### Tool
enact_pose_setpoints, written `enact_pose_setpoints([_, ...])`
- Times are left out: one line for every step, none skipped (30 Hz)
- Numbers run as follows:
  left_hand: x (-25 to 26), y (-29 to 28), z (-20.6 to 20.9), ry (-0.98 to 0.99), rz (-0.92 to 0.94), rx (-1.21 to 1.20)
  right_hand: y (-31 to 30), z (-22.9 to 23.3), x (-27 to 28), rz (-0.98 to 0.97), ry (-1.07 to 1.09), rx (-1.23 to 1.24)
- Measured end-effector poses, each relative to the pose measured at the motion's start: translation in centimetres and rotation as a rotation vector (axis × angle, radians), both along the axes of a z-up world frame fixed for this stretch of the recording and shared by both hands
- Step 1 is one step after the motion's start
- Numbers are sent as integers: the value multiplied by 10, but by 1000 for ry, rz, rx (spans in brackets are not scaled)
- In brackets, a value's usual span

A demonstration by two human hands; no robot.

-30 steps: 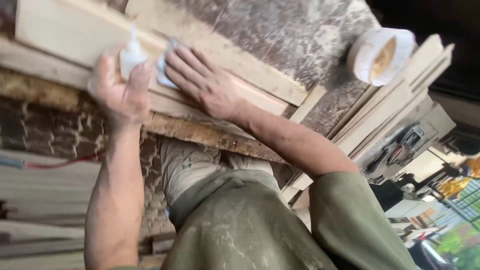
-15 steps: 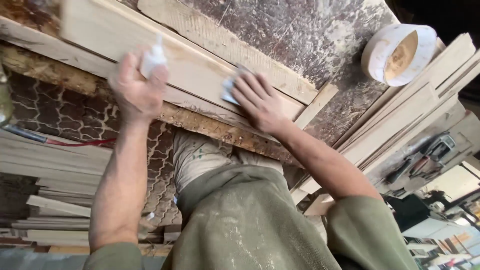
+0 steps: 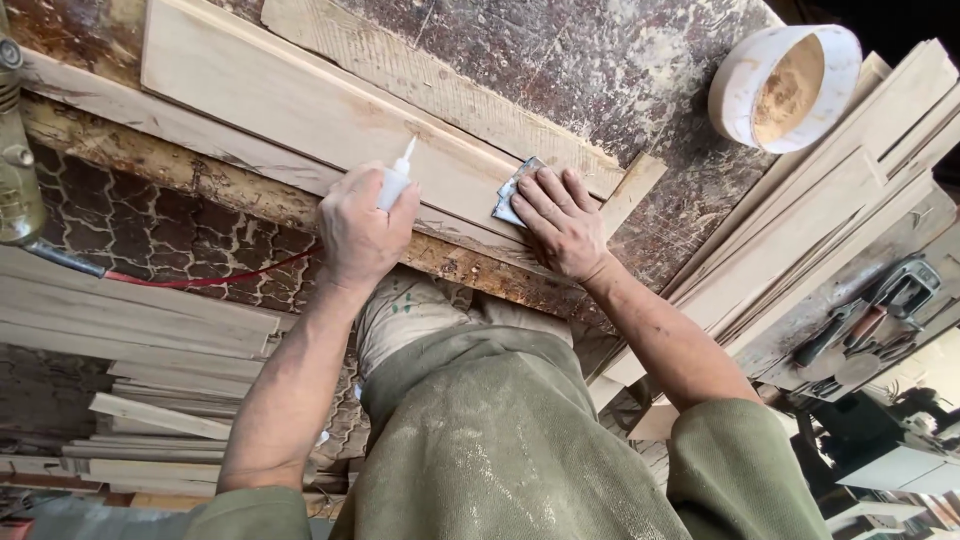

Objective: Sanding wooden planks with a power tool and applying glue for assembly.

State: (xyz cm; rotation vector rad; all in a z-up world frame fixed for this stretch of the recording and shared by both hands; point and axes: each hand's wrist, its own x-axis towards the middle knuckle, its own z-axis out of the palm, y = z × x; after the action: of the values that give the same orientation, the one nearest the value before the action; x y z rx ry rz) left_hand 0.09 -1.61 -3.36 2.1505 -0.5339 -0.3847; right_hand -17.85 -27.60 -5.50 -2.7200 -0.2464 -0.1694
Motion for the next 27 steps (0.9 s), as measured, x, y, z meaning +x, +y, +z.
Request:
enact_pose_setpoints([1, 2, -2, -10, 11, 12, 0, 0, 0, -3, 5, -3])
enact_pose_setpoints([1, 3, -4, -19, 21, 24, 0, 0, 1, -7, 10, -5])
enact_pose_setpoints([3, 3, -2, -22, 20, 26, 0, -1, 1, -9, 7, -3])
enact_pose_setpoints([5, 3, -1, -15, 24, 41, 0, -1, 1, -8, 6, 0])
enact_pose_setpoints([6, 3, 1, -5, 30, 56, -1, -1, 0, -5, 7, 2])
enact_pose_setpoints([6, 3, 4, -5, 30, 58, 0, -1, 0, -4, 7, 4])
enact_pose_setpoints([7, 1, 6, 4, 24, 55, 0, 0, 0, -7, 5, 0])
enact_pose_setpoints([8, 0, 9, 13, 19, 52, 0, 0, 1, -9, 3, -3])
enact_pose_setpoints([6, -1, 8, 13, 18, 52, 0, 0, 1, -9, 4, -4])
enact_pose_setpoints([5, -1, 8, 34, 11, 37, 0, 1, 1, -11, 5, 7])
enact_pose_setpoints([4, -1, 8, 55, 5, 23, 1, 1, 1, -11, 7, 19])
enact_pose_setpoints([5, -1, 10, 56, 6, 24, 1, 2, 1, -11, 8, 20])
enact_pose_setpoints([6, -2, 11, 48, 24, 33, 0, 1, 1, -9, 17, 13])
enact_pose_setpoints([7, -2, 12, 39, 42, 42, -1, 1, 1, -7, 26, 5])
enact_pose_setpoints([8, -2, 12, 41, 41, 42, -1, 0, 0, -8, 28, 5])
enact_pose_setpoints([9, -3, 11, 32, 43, 40, -1, -1, 0, -6, 31, 5])
enact_pose_setpoints([10, -3, 11, 23, 46, 39, -1, -2, -1, -3, 33, 5])
enact_pose_setpoints([8, -4, 9, 24, 46, 39, -1, -3, -1, -3, 34, 5])
enact_pose_setpoints([6, -4, 8, 43, 33, 46, -2, -4, -2, 0, 32, 8])
enact_pose_setpoints([3, -5, 7, 61, 19, 52, -2, -5, -3, 2, 31, 10])
enact_pose_setpoints([1, -5, 7, 64, 18, 48, -2, -3, -1, 1, 34, 6])
enact_pose_setpoints([-1, -6, 7, 60, 8, 57, -2, 0, 0, 3, 32, 5])
enact_pose_setpoints([-2, -8, 7, 55, -7, 64, -2, 2, 2, 0, 28, 4])
enact_pose_setpoints([-2, -11, 7, 56, -12, 59, -4, 2, 1, -5, 30, -1])
enact_pose_setpoints([-3, -10, 8, 53, -8, 56, -3, 1, 1, -8, 24, 4])
enact_pose_setpoints([-3, -9, 9, 51, -4, 52, -1, 1, 1, -11, 19, 9])
enact_pose_setpoints([-2, -7, 8, 50, -6, 54, -1, 1, 0, -12, 18, 10])
